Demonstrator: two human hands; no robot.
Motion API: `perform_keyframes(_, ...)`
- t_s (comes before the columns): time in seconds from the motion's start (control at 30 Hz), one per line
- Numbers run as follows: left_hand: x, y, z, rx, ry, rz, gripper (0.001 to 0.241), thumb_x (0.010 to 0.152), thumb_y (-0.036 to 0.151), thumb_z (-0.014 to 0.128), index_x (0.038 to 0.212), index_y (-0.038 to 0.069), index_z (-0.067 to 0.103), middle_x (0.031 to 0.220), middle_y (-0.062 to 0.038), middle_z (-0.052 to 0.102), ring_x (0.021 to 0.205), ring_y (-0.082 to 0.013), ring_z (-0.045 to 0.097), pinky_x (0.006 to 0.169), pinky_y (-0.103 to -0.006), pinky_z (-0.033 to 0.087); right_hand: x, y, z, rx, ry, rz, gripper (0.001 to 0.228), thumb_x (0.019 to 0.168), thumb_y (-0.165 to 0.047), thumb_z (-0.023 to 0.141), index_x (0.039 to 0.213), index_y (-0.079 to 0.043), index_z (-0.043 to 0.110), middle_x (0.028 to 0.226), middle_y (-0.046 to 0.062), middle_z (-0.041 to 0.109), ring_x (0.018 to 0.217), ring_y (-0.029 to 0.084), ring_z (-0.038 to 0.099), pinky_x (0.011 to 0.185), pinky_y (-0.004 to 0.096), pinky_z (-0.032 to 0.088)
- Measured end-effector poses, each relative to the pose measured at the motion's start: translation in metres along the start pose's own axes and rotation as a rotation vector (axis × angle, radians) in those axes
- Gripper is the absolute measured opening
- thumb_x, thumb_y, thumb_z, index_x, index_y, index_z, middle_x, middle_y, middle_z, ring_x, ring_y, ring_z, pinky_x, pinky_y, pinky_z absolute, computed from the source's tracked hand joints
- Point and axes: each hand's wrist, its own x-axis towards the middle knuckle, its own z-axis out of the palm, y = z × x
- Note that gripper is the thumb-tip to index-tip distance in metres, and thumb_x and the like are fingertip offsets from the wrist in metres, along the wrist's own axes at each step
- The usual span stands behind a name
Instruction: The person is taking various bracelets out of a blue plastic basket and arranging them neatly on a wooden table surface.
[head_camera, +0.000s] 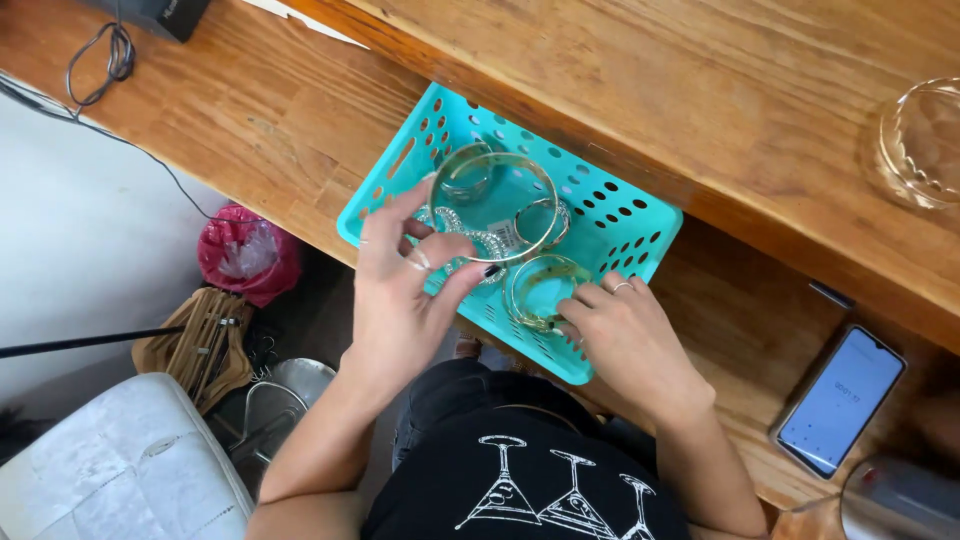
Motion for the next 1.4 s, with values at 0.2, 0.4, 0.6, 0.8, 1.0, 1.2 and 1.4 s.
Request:
perform_keyframes(0.2, 0.005, 0.000, 0.054, 0.271, -0.141, 0.083, 0.033, 0.096, 0.041, 0.072, 0.103, 0.009, 0.067, 0.119, -0.028, 0.065, 0.099, -0.0468, 0.060, 0.085, -0.0550, 0.051, -0.032, -0.001, -0.038, 0.197, 0.214, 0.014, 0.032, 0.097, -0.028, 0.066, 0.125, -0.013, 0.065, 0.122, 0.009, 0.066, 0.099, 0.030, 0.064, 0.090, 0.045, 0.049)
perform_keyframes(0.4, -0.017, 0.012, 0.101, 0.552, -0.432, 0.152, 0.038, 0.099, 0.055, 0.063, 0.108, 0.020, 0.072, 0.073, -0.007, 0.068, 0.082, -0.0341, 0.064, 0.066, -0.0440, 0.046, -0.083, 0.007, -0.076, 0.145, 0.635, 0.253, 0.009, 0.099, -0.008, 0.072, 0.106, -0.003, 0.075, 0.109, 0.012, 0.075, 0.096, 0.027, 0.069, 0.090, 0.040, 0.051)
perform_keyframes(0.6, -0.028, -0.001, 0.097, 0.497, -0.777, 0.291, 0.031, 0.103, 0.047, 0.060, 0.104, 0.019, 0.073, 0.080, -0.008, 0.075, 0.085, -0.0355, 0.069, 0.070, -0.0444, 0.051, -0.090, 0.061, -0.090, -0.095, 0.968, 0.296, 0.014, 0.122, 0.011, 0.069, 0.131, 0.021, 0.071, 0.127, 0.037, 0.069, 0.117, 0.048, 0.065, 0.074, 0.045, 0.055)
perform_keyframes(0.8, 0.037, -0.014, 0.075, 0.548, -0.717, 0.263, 0.018, 0.103, 0.026, 0.067, 0.091, 0.013, 0.073, 0.069, 0.000, 0.066, 0.071, -0.0248, 0.063, 0.054, -0.0405, 0.053, -0.059, 0.105, -0.100, -0.011, 0.751, 0.476, 0.048, 0.114, 0.013, 0.072, 0.156, 0.020, 0.049, 0.141, 0.035, 0.062, 0.116, 0.046, 0.062, 0.082, 0.045, 0.051)
perform_keyframes(1.0, 0.081, -0.076, 0.122, 0.668, -0.945, 0.407, 0.007, 0.087, 0.018, 0.080, 0.093, 0.015, 0.081, 0.086, -0.007, 0.076, 0.094, -0.0333, 0.063, 0.062, -0.0428, 0.060, -0.069, 0.088, -0.077, 0.086, 0.893, 0.301, 0.009, 0.120, 0.016, 0.079, 0.129, 0.018, 0.077, 0.116, 0.030, 0.067, 0.099, 0.036, 0.057, 0.074, 0.040, 0.040)
perform_keyframes(1.2, 0.070, -0.080, 0.167, 0.567, -1.269, 0.524, 0.009, 0.096, 0.002, 0.067, 0.099, 0.007, 0.074, 0.091, -0.006, 0.073, 0.077, -0.0290, 0.073, 0.050, -0.0393, 0.058, -0.059, 0.012, -0.095, 0.498, 0.459, 0.217, 0.010, 0.095, -0.011, 0.070, 0.103, -0.008, 0.075, 0.102, 0.007, 0.071, 0.090, 0.016, 0.068, 0.077, 0.025, 0.053)
perform_keyframes(1.4, 0.082, -0.074, 0.161, 0.472, -1.201, 0.260, 0.016, 0.088, -0.008, 0.063, 0.093, 0.006, 0.071, 0.085, -0.010, 0.075, 0.075, -0.0312, 0.073, 0.055, -0.0442, 0.060, -0.045, 0.018, -0.066, 0.482, 0.363, 0.144, 0.012, 0.096, -0.017, 0.069, 0.105, -0.010, 0.073, 0.099, 0.004, 0.068, 0.087, 0.016, 0.065, 0.069, 0.027, 0.053)
